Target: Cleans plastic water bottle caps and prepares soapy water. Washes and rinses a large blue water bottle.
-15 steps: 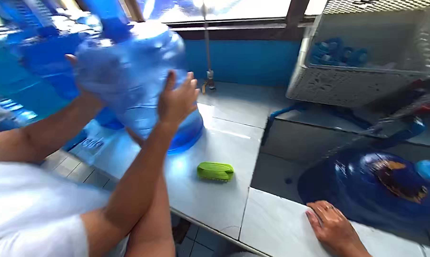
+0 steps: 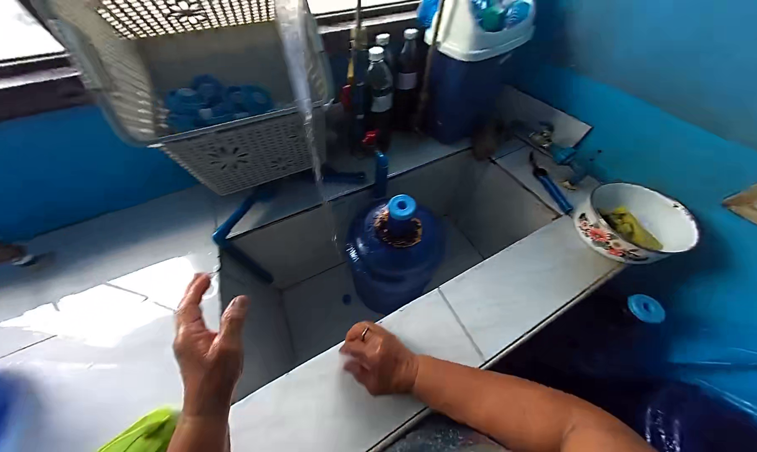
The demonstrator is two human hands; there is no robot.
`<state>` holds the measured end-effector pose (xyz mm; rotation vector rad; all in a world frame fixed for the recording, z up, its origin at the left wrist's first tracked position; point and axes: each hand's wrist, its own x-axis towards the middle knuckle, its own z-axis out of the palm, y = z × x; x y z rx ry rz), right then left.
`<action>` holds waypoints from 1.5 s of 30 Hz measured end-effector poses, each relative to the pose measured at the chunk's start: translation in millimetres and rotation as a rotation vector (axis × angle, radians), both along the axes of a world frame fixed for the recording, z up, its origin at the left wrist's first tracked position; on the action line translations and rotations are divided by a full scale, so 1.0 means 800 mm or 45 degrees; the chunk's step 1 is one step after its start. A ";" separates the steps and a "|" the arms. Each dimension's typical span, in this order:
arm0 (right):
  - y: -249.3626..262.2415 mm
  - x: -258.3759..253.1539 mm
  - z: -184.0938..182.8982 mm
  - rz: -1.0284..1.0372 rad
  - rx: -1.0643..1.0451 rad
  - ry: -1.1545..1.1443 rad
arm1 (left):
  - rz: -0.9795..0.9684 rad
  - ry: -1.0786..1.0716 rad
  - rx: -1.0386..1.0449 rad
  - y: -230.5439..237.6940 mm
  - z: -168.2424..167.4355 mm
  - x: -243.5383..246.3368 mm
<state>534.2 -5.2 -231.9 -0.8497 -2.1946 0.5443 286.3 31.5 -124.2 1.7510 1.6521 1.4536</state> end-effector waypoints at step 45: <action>0.238 0.253 0.250 -0.322 -0.430 -0.350 | -0.763 -0.705 -0.570 0.184 -0.072 0.328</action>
